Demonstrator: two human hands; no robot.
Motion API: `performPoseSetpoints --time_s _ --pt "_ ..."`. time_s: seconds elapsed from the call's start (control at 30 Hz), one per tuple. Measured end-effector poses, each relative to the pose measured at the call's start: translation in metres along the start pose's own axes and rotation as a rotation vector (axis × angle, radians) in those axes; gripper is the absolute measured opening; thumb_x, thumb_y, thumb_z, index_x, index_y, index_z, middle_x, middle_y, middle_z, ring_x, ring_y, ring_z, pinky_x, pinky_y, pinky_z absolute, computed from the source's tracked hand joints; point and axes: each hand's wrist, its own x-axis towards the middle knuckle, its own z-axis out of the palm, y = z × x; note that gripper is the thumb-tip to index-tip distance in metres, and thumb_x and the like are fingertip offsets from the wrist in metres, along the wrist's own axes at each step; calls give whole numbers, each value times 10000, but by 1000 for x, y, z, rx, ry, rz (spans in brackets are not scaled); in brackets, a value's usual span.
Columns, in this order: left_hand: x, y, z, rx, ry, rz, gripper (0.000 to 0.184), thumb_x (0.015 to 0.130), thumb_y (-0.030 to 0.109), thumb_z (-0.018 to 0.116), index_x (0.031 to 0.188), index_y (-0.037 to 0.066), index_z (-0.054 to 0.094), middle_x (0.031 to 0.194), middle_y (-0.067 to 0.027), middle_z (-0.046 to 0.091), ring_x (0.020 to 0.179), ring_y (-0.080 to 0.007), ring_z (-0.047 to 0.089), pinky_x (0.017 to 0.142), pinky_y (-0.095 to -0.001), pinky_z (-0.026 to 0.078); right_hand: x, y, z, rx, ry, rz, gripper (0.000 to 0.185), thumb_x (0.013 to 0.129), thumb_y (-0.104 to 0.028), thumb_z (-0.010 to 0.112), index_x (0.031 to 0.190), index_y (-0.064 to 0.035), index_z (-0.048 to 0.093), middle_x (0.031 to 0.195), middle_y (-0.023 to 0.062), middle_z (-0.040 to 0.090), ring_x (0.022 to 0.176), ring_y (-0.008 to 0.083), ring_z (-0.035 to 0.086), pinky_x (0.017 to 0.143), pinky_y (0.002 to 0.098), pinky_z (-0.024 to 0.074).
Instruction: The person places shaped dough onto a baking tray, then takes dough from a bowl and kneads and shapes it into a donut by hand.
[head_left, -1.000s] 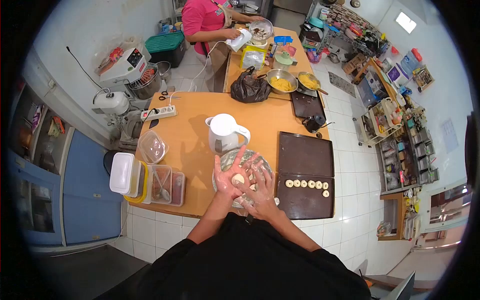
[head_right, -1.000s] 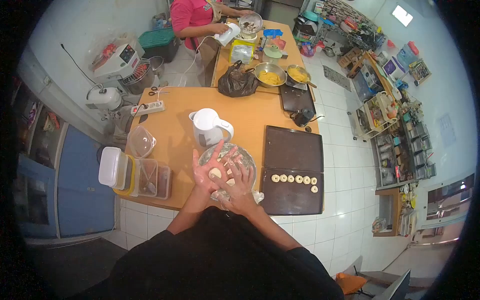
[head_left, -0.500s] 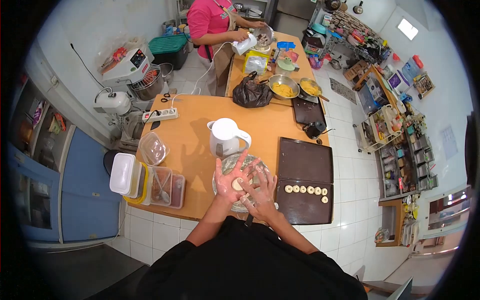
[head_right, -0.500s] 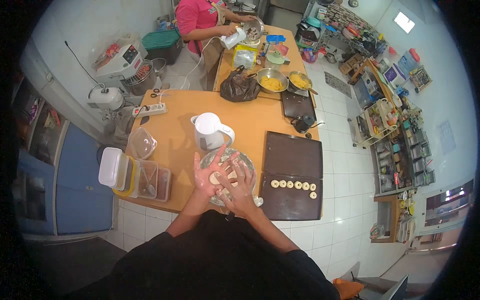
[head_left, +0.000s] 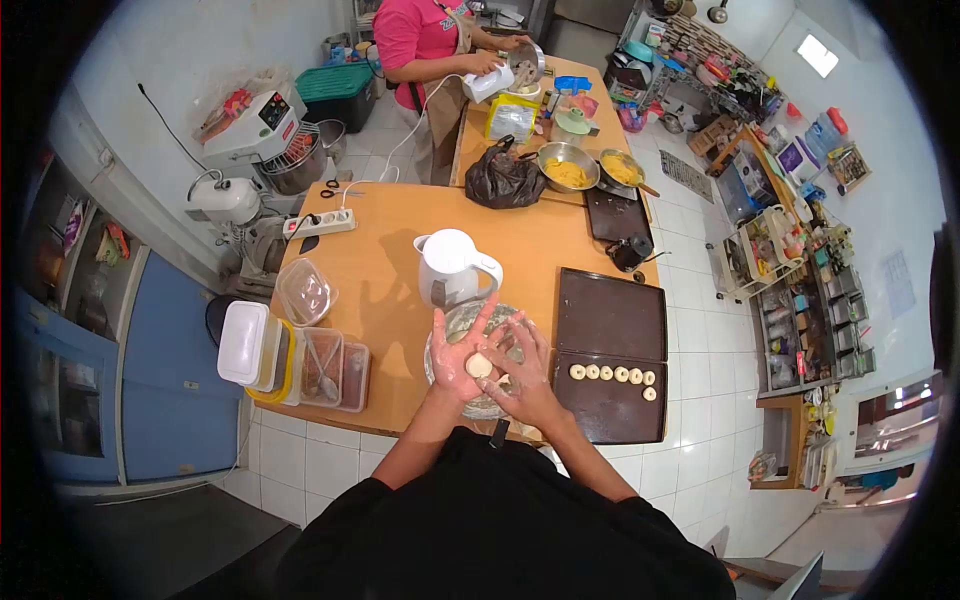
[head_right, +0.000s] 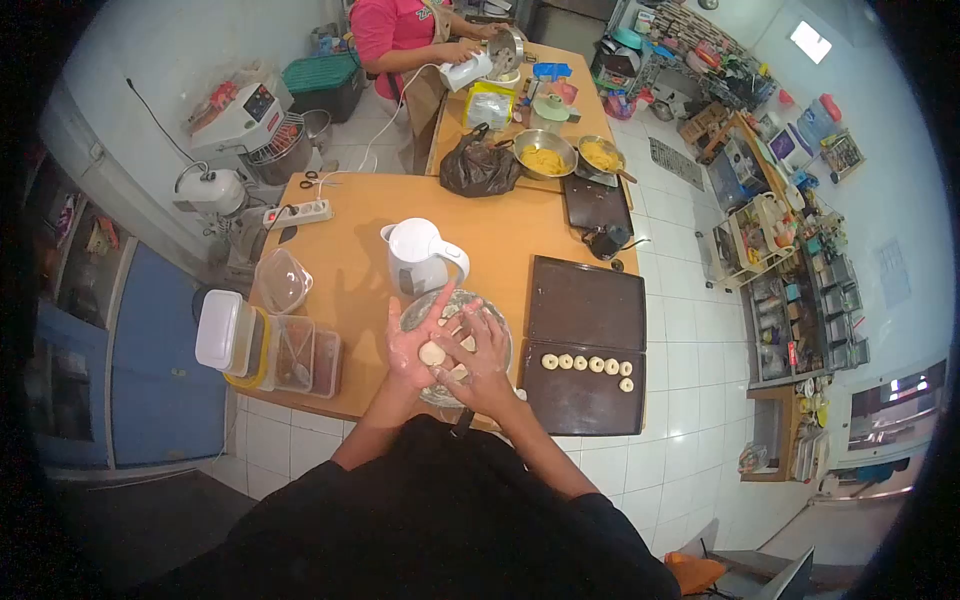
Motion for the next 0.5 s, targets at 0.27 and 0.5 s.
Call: performPoseSetpoints --time_s 0.27,0.5 --pt "0 1 -8 6 -25 -17 967 817 861 358 1562 253 254 1472 -184 396 1309 -350 453 1071 -530 399 4 6 0 86 -26 7 509 702 -303 853 1180 -191 719 1484 210 370 1410 450 260 1120 557 275" --pt "-4 -1 -4 61 24 -8 944 823 849 372 1556 263 270 1413 -147 431 1265 -359 478 1050 -542 412 7 4 -1 97 -6 30 476 692 -298 852 1145 -211 734 1477 208 383 1394 457 282 1119 580 263"
